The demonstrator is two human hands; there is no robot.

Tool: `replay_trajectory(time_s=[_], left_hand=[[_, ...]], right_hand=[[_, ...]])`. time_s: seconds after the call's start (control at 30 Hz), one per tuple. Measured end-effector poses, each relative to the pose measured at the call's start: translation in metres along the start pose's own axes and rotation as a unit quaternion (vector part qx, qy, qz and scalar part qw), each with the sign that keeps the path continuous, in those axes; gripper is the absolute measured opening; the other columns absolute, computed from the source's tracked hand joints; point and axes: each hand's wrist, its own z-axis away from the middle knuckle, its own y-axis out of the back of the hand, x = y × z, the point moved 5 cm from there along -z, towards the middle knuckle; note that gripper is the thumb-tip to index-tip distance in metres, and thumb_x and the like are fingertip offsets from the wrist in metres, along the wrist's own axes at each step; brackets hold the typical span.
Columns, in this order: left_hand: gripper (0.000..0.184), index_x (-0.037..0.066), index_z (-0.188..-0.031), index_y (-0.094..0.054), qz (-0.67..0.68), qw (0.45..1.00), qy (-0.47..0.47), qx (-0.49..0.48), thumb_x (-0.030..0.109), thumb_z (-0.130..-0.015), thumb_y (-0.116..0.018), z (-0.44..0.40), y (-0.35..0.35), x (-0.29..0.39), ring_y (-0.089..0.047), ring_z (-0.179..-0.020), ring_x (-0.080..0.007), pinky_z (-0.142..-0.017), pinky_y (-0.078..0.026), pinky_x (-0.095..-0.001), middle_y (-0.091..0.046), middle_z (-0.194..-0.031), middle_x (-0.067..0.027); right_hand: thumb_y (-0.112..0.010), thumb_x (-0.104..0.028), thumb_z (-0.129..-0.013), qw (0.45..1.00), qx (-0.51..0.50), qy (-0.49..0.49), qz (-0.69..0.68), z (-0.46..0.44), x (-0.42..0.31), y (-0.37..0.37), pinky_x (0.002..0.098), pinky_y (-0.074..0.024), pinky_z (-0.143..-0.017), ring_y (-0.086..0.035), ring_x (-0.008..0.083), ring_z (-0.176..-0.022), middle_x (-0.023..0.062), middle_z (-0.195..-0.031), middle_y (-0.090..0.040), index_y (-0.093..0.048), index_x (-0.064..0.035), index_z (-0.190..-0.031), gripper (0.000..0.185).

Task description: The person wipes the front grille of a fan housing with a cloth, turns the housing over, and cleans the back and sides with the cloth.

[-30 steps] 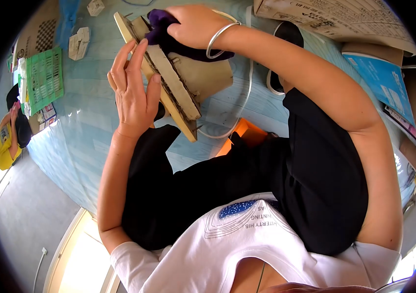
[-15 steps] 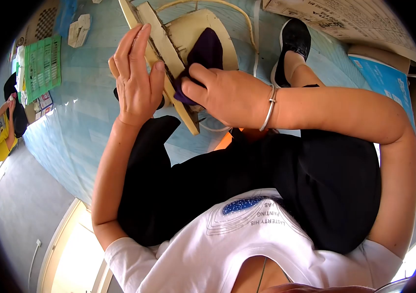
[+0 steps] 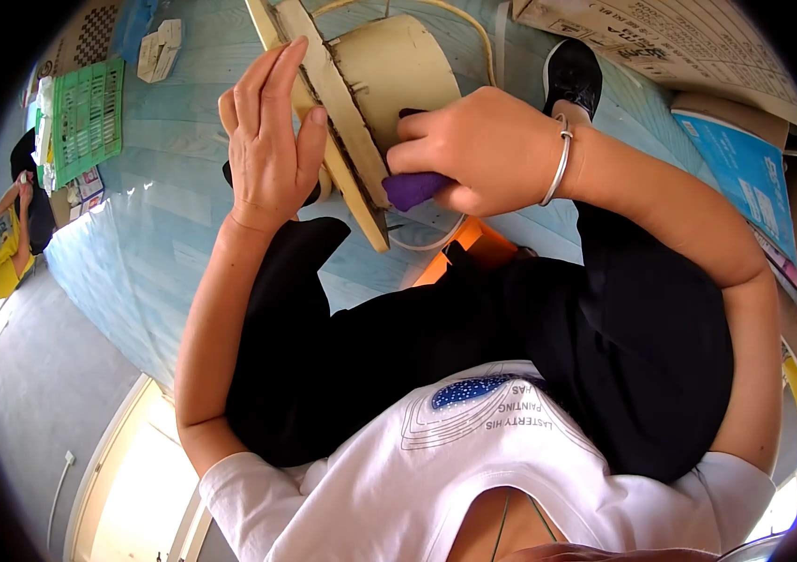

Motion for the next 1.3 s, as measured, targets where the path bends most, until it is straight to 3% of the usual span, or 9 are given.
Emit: replay_trajectory(time_s=[0.07,0.13,0.33,0.73,0.93,1.0,1.13,1.17,1.3], left_hand=[[0.052,-0.001,-0.141,-0.047,0.002,1.0,0.001,0.0,0.017,-0.093,-0.052,-0.001,0.0,-0.001,-0.043,-0.127,-0.0301,-0.106,-0.03,-0.0409,-0.049,-0.139,-0.018],[0.052,-0.001,-0.141,-0.047,0.003,1.0,0.0,0.005,0.017,-0.093,-0.051,0.0,-0.002,-0.002,-0.044,-0.127,-0.03,-0.106,-0.03,-0.0411,-0.049,-0.138,-0.018],[0.051,-0.001,-0.14,-0.049,-0.006,1.0,-0.009,0.002,0.017,-0.092,-0.05,-0.003,0.002,0.004,-0.045,-0.127,-0.0298,-0.107,-0.03,-0.04,-0.05,-0.139,-0.0167],[0.046,0.002,-0.134,-0.055,0.012,0.998,-0.051,0.035,0.012,-0.09,-0.05,-0.006,0.001,0.002,-0.048,-0.122,-0.0336,-0.106,-0.038,-0.0422,-0.052,-0.135,-0.0135],[0.045,0.003,-0.133,-0.056,-0.006,0.998,-0.054,0.019,0.012,-0.089,-0.051,-0.007,0.001,0.004,-0.047,-0.123,-0.0322,-0.108,-0.037,-0.0415,-0.053,-0.134,-0.0119],[0.044,0.002,-0.133,-0.055,-0.002,0.999,-0.05,0.008,0.013,-0.091,-0.048,-0.008,0.001,0.006,-0.046,-0.126,-0.0327,-0.109,-0.034,-0.0425,-0.053,-0.135,-0.013],[0.044,0.002,-0.133,-0.057,0.011,0.998,-0.061,0.002,0.015,-0.094,-0.044,-0.008,0.0,0.003,-0.045,-0.128,-0.0322,-0.111,-0.03,-0.0428,-0.054,-0.135,-0.0134],[0.044,0.002,-0.133,-0.057,0.012,0.998,-0.061,0.001,0.015,-0.094,-0.044,-0.007,0.0,0.002,-0.045,-0.128,-0.0322,-0.111,-0.03,-0.0428,-0.054,-0.135,-0.0134],[0.044,0.003,-0.133,-0.057,0.002,0.998,-0.057,-0.004,0.018,-0.095,-0.041,-0.006,-0.003,-0.001,-0.045,-0.129,-0.0311,-0.111,-0.029,-0.0419,-0.054,-0.134,-0.0123]], right_hand=[[-0.066,-0.015,-0.077,0.999,0.022,-0.029,-0.01,-0.003,0.004,0.006,0.0388,-0.0568,-0.072,-0.069,0.0272,-0.084,0.0046,-0.091,-0.067,-0.067,-0.0158,-0.109,0.032],[-0.067,-0.014,-0.079,0.973,0.227,-0.02,-0.038,-0.003,0.009,0.024,0.0411,-0.0571,-0.074,-0.069,0.0279,-0.083,0.0052,-0.098,-0.066,-0.063,-0.0144,-0.118,0.039],[-0.074,-0.02,-0.078,0.967,0.21,-0.018,0.145,-0.01,0.032,0.005,0.0377,-0.05,-0.096,-0.055,0.0259,-0.116,0.0023,-0.136,-0.053,-0.052,-0.0201,-0.14,0.065],[-0.068,-0.015,-0.079,0.94,0.227,-0.075,0.245,-0.038,0.032,0.004,0.0324,-0.0538,-0.08,-0.059,0.0177,-0.106,-0.008,-0.115,-0.062,-0.069,-0.0222,-0.117,0.038],[-0.065,-0.02,-0.082,0.919,0.251,-0.121,0.278,-0.051,0.055,0.017,0.0373,-0.0566,-0.075,-0.063,0.0244,-0.092,0.0003,-0.105,-0.065,-0.07,-0.0146,-0.107,0.026],[-0.056,-0.019,-0.082,0.95,0.185,-0.195,0.158,-0.057,0.077,0.024,0.0486,-0.0543,-0.079,-0.066,0.0369,-0.093,0.0209,-0.1,-0.067,-0.071,-0.0022,-0.089,0.023],[-0.057,-0.019,-0.086,0.944,0.129,-0.265,0.15,-0.058,0.09,0.019,0.0457,-0.0546,-0.076,-0.066,0.0357,-0.089,0.0214,-0.099,-0.067,-0.069,-0.0014,-0.09,0.022],[-0.062,-0.027,-0.086,0.917,0.15,-0.271,0.253,-0.053,0.089,0.02,0.0427,-0.0574,-0.07,-0.068,0.0308,-0.087,0.0074,-0.099,-0.067,-0.07,-0.01,-0.1,0.023],[-0.059,-0.028,-0.088,0.913,0.184,-0.276,0.237,-0.047,0.095,0.02,0.0455,-0.057,-0.068,-0.069,0.0354,-0.079,0.0141,-0.089,-0.069,-0.07,-0.0074,-0.094,0.024]])
